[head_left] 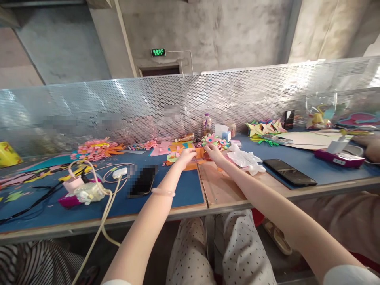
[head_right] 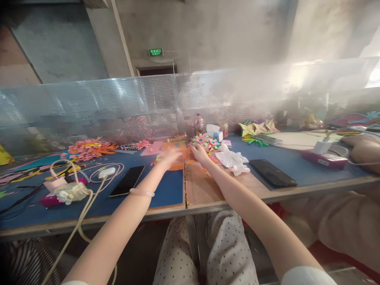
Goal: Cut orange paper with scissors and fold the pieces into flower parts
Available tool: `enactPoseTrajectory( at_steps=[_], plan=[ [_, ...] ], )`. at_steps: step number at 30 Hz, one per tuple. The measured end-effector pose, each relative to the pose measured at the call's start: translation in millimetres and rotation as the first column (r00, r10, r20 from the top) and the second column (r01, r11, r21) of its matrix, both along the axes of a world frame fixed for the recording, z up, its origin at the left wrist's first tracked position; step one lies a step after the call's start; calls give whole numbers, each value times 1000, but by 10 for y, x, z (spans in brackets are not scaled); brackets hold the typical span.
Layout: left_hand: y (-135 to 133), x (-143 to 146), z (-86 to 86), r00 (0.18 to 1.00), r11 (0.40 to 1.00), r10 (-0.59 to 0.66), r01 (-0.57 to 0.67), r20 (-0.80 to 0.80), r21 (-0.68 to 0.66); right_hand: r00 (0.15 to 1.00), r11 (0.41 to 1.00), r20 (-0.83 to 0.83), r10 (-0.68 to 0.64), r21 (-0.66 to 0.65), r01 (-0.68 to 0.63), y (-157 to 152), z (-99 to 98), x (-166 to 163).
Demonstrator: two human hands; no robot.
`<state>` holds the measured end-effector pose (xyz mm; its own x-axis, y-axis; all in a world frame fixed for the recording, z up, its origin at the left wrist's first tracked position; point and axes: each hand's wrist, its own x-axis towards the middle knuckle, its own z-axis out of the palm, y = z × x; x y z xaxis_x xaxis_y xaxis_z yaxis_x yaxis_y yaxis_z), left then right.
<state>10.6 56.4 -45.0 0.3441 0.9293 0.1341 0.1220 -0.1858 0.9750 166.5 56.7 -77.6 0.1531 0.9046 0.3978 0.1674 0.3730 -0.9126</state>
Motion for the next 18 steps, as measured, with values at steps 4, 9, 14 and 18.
enactPoseTrajectory(
  at_steps=[4, 9, 14, 18],
  plan=[
    [-42, -1, 47, 996, 994, 84, -83, -21, 70, 998, 999, 56, 7, 53, -10, -9, 35, 22],
    [-23, -35, 51, 992, 983, 128, -124, -19, 132, 991, 996, 133, -1, 87, -10, -63, 71, 12],
    [18, -53, 21, 989, 999, -12, 6, 147, 43, 983, 988, 100, 154, -1, -155, -98, 65, -10],
    [32, -46, 8, 966, 993, -103, 115, 239, -37, 977, 977, 30, 210, -39, -209, -95, 59, 12]
  ],
)
